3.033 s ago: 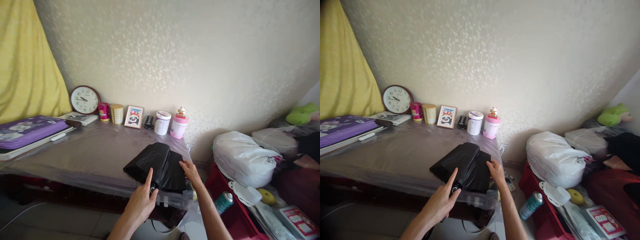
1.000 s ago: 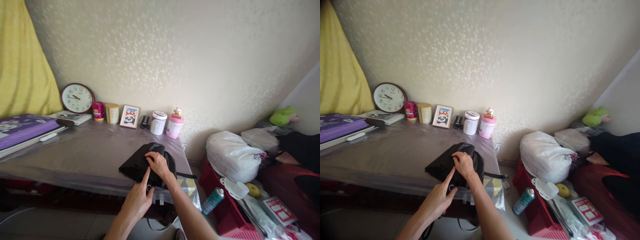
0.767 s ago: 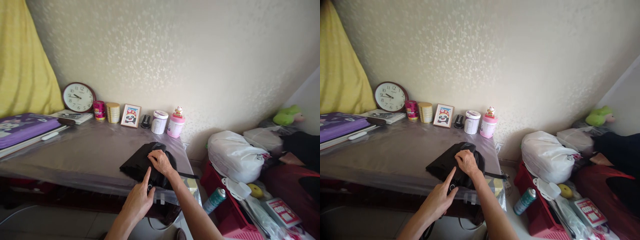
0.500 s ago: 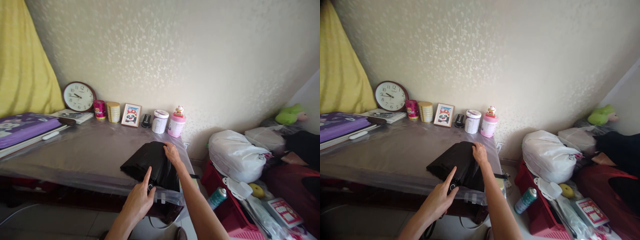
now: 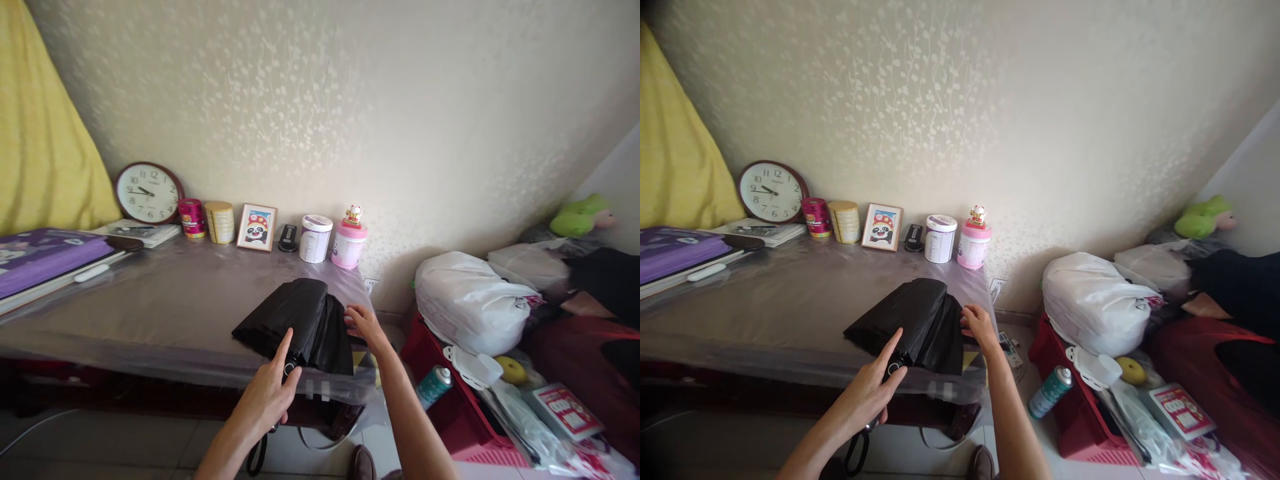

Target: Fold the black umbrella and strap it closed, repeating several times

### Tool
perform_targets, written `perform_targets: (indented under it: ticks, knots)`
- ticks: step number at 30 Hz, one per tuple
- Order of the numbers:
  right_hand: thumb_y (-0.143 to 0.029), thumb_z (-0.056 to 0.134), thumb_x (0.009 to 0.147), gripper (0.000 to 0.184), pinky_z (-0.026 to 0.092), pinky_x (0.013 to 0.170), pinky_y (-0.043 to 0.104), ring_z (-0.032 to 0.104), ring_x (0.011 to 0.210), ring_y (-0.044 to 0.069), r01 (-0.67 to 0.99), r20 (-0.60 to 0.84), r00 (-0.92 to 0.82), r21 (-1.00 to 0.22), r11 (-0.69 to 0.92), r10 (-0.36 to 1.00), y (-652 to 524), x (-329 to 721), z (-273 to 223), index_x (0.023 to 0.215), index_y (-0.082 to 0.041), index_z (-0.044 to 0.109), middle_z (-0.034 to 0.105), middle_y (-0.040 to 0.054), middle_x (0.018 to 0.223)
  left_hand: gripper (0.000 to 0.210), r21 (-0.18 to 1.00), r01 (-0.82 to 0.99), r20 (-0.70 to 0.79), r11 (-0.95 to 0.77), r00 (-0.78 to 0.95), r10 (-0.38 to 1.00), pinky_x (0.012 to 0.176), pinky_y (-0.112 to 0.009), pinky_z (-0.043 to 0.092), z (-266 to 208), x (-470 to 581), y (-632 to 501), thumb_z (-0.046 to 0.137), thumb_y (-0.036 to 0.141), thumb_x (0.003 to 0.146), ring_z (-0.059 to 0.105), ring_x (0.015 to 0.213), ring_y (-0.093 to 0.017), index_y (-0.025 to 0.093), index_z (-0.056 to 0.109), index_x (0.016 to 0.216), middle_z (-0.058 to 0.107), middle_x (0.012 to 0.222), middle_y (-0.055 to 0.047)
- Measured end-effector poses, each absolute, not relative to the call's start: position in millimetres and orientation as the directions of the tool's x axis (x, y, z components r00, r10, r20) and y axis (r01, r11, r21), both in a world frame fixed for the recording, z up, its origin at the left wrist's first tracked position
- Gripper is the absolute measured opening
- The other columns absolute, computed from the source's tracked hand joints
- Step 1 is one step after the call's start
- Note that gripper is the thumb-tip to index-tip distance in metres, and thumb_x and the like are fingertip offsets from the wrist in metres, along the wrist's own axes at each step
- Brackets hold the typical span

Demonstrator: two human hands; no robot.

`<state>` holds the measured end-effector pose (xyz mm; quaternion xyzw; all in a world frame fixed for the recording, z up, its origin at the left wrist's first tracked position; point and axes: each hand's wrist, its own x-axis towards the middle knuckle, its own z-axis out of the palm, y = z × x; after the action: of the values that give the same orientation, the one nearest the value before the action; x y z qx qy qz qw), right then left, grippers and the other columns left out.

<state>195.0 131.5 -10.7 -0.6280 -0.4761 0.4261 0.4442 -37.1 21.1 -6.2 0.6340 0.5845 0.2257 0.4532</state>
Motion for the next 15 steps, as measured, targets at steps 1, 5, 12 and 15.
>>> perform_targets:
  ticks: [1,5,12,15]
  knots:
    - [-0.035,0.056,0.077,0.026,0.054,0.058,0.024,0.066,0.077,0.015,0.178,-0.118,0.174,-0.973,-0.150,0.978,129.0,195.0,-9.1,0.098,-0.020,0.060,0.066,0.0047,0.098,0.066,0.850,0.516,-0.250,0.107,0.217,0.944,0.036,-0.014,0.036,-5.7,-37.7,21.3,0.033,0.032,0.091,0.055,0.036,-0.011,0.025,-0.005,0.144,0.050,0.047,0.009]
    - [-0.035,0.063,0.072,0.025,0.053,0.059,0.025,0.064,0.092,0.020,-0.055,-0.121,0.148,-0.992,-0.114,0.982,119.9,196.0,-2.5,0.092,-0.019,0.062,0.064,0.0063,0.106,0.065,0.898,0.420,-0.248,0.133,0.231,0.941,0.035,-0.015,0.039,-0.4,-39.9,19.9,0.034,0.033,0.091,0.054,0.036,-0.010,0.030,-0.004,0.144,0.047,0.054,0.009]
    - [-0.032,0.073,0.060,0.033,0.051,0.076,0.028,0.058,0.107,0.024,-0.292,0.008,0.135,-0.955,0.047,0.991,113.5,185.3,3.0,0.088,-0.018,0.063,0.065,0.0070,0.102,0.065,0.903,0.396,-0.275,0.170,0.225,0.935,0.033,-0.016,0.039,1.1,-41.4,19.3,0.034,0.035,0.091,0.052,0.035,-0.009,0.035,-0.005,0.143,0.045,0.056,0.010]
    - [-0.026,0.075,0.054,0.036,0.052,0.070,0.027,0.058,0.107,0.025,-0.336,-0.056,0.199,-0.942,0.015,0.978,114.8,183.2,-0.2,0.087,-0.018,0.061,0.063,0.0069,0.104,0.066,0.904,0.394,-0.277,0.166,0.242,0.930,0.034,-0.017,0.041,-2.3,-42.2,20.7,0.034,0.038,0.091,0.053,0.036,-0.010,0.036,-0.006,0.143,0.045,0.056,0.010]
